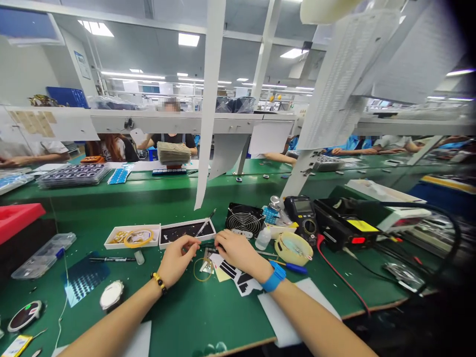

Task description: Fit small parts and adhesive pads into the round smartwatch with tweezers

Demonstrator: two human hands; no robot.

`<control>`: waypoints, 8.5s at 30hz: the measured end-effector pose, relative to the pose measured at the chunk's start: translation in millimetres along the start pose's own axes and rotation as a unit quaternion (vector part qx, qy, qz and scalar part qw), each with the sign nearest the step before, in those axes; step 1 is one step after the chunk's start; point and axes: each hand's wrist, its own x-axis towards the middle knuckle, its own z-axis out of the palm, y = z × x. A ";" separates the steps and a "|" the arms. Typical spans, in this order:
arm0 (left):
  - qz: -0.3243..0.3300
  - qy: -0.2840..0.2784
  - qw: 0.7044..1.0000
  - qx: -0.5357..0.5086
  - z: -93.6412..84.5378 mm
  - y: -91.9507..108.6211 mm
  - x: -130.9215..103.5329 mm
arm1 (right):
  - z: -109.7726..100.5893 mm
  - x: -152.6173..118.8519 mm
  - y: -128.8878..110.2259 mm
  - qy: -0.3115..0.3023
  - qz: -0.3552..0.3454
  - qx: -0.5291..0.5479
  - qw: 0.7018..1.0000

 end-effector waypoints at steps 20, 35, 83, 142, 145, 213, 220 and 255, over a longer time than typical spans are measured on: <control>0.045 0.155 0.987 0.011 -18.7 19.8 -2.4 | -13.5 0.1 -2.3 0.068 0.096 0.238 0.964; 0.089 0.072 0.992 0.043 -16.7 19.5 -1.3 | -6.2 6.7 4.8 0.020 0.158 0.696 0.700; -0.087 -0.241 0.959 -0.120 -3.3 27.8 -8.1 | -36.6 -1.1 -25.6 -0.105 0.052 0.615 0.780; -0.112 -0.062 0.977 -0.168 -8.0 20.1 2.2 | -24.6 3.2 -7.2 -0.011 0.142 0.534 0.833; -0.108 -0.089 0.978 -0.157 -6.4 19.4 1.3 | -26.4 3.8 -9.7 -0.014 0.143 0.527 0.838; -0.093 -0.122 0.802 0.578 -144.6 24.8 -117.1 | -10.2 3.9 -21.3 -0.073 0.114 0.458 0.879; -0.061 -0.105 0.813 0.569 -145.5 29.4 -115.5 | -6.0 3.5 -17.2 -0.038 0.120 0.451 0.883; 0.208 0.034 0.931 0.300 -42.5 23.6 8.6 | -8.1 -5.2 -14.3 -0.105 -0.084 0.422 0.896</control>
